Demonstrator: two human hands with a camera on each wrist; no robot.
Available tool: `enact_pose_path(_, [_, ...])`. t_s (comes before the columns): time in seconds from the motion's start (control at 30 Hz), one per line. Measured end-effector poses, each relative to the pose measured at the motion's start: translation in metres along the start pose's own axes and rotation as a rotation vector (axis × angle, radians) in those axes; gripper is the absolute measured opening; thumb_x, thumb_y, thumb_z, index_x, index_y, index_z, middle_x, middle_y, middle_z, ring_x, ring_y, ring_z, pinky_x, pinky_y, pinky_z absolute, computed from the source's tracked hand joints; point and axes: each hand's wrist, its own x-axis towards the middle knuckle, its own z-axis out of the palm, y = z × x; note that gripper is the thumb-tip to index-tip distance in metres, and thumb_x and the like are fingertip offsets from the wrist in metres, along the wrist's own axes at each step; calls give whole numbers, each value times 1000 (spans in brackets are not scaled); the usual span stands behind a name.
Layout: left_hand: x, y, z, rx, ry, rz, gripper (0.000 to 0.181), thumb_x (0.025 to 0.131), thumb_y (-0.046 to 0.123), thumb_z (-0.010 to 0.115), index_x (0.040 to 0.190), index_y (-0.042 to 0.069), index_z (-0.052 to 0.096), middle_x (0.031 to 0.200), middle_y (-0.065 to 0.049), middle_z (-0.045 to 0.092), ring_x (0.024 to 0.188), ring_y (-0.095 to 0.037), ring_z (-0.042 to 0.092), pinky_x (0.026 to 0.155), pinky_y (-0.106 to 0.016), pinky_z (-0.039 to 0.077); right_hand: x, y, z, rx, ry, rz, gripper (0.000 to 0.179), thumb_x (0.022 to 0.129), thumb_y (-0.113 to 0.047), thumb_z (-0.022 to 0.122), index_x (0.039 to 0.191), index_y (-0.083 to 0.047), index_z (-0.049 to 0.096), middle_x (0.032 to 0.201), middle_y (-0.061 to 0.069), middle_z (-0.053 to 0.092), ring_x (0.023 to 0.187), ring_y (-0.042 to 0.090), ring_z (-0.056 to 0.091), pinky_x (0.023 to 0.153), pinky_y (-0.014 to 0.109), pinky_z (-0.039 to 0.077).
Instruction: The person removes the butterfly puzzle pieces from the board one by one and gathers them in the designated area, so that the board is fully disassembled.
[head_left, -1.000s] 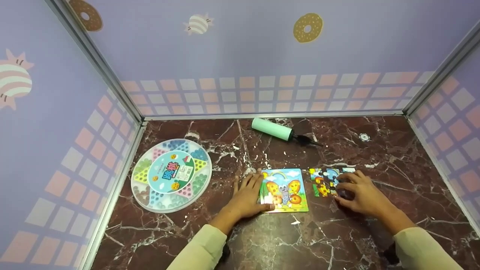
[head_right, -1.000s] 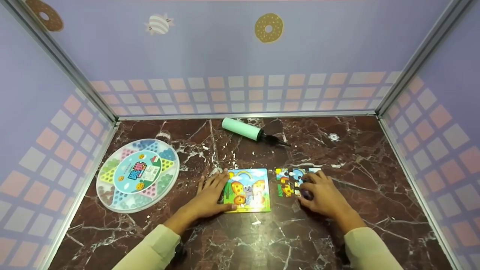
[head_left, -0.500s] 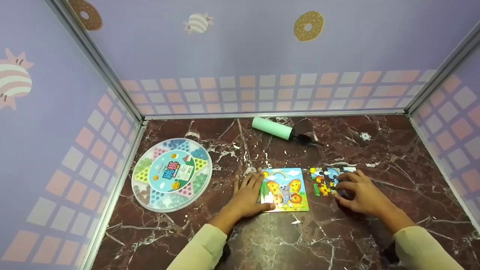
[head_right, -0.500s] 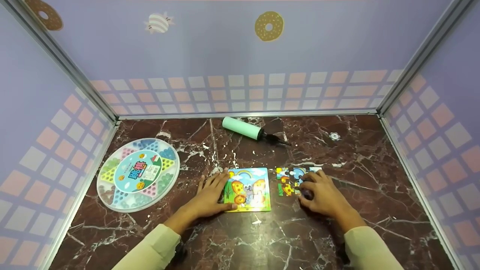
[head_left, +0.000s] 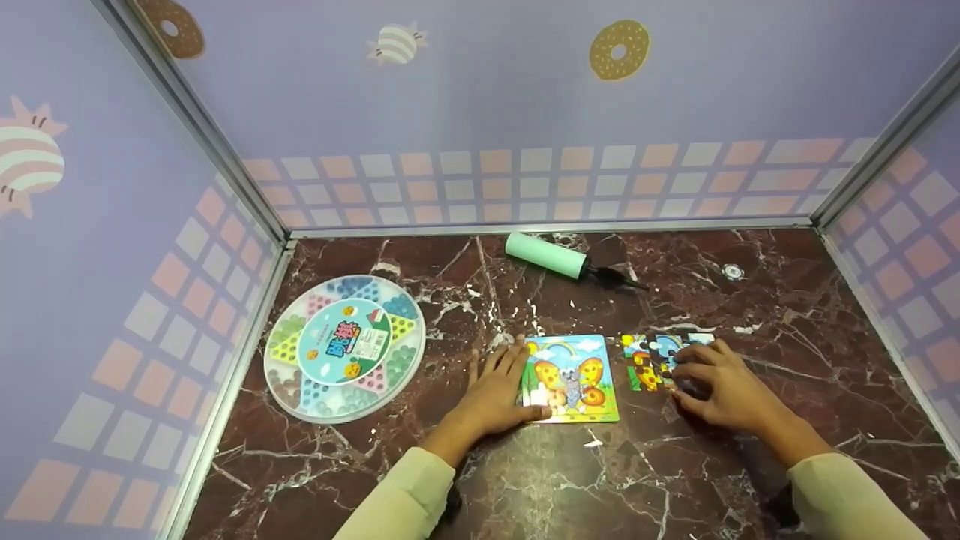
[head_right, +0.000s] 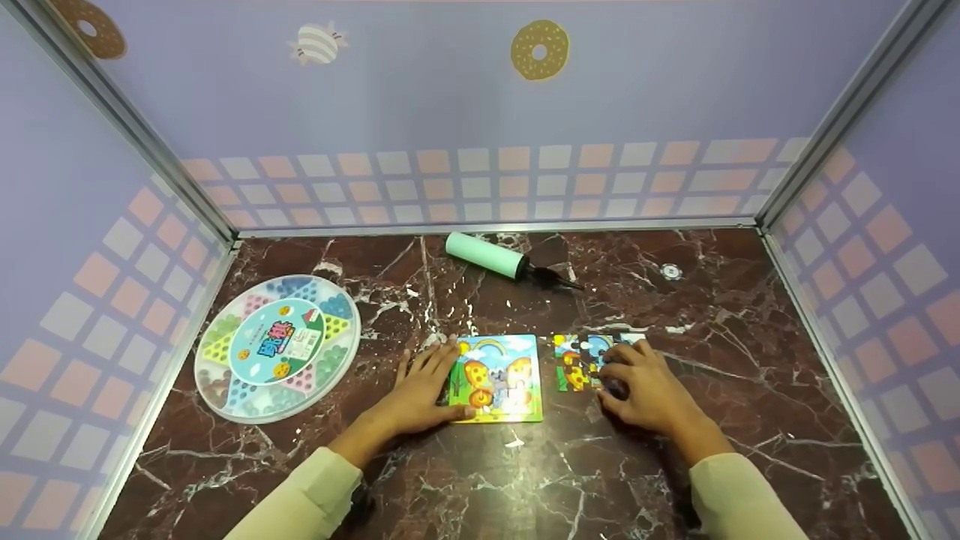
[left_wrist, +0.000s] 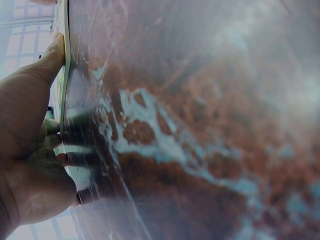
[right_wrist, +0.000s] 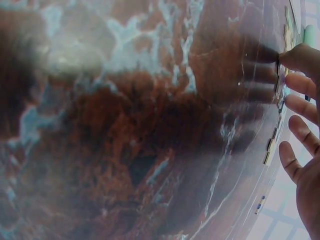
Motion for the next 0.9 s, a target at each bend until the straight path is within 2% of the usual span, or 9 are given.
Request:
enact_pose_path(0.03, [0,0,0,2,0,-1,116,94,75,73,178,15,22,188,-4,13,174,-35,17,137,-73,0,-4,15,10,37,5,-27,23,87,-22,92,107,-16,84,126,10,75,113,34,62,111,75,46])
enact_pose_path(0.13, [0,0,1,4,1,-1,116,94,75,73,178,14,22,188,-4,13,174,-35,17,137,-73,0,-5,17,13,61,12,-39,23,87,-20,91,108,-16,84,125,9,74,113,35,62,117,81,37])
enact_pose_path(0.2, [0,0,1,8,-1,-1,116,94,75,72,178,14,22,188,-4,13,174,-35,17,137,-73,0,-6,17,13,58,5,-38,23,86,-19,91,108,-15,84,125,10,74,114,35,62,118,81,37])
enact_pose_path(0.23, [0,0,1,9,-1,-1,116,94,76,72,178,14,22,188,-5,13,174,-35,17,137,-73,0,-5,16,12,54,0,-35,23,86,-19,91,108,-14,84,125,10,74,114,36,63,118,82,37])
enact_pose_path(0.27, [0,-1,1,10,-2,-1,116,94,76,72,178,14,22,188,-5,13,174,-35,17,137,-73,0,-2,1,2,19,-7,-9,24,81,-15,93,104,-14,84,122,11,75,111,37,63,114,86,37])
enact_pose_path(0.4, [0,-1,2,13,-2,-3,117,93,77,71,178,14,22,188,-5,14,173,-35,18,137,-73,0,-1,-3,-1,-5,-25,4,24,82,-13,94,105,-14,84,123,11,76,113,37,64,115,86,37])
enact_pose_path(0.53, [0,0,2,6,-6,-2,117,94,77,71,178,14,22,188,-6,16,173,-35,17,137,-74,1,-1,-6,-2,-9,-23,19,24,83,-14,93,105,-15,85,124,9,75,110,30,61,105,74,48])
enact_pose_path(0.63, [-1,0,1,3,-8,-6,117,94,76,72,178,14,21,188,-6,17,174,-35,17,137,-74,2,2,-9,-1,-5,-11,24,22,84,-17,93,105,-16,85,126,10,74,107,27,58,97,65,50])
enact_pose_path(0.9, [0,0,1,12,-1,-2,119,93,77,72,178,13,20,188,-5,15,174,-35,16,137,-74,1,19,-19,11,26,20,-18,26,85,-18,91,110,-15,85,123,12,73,107,32,61,88,59,52])
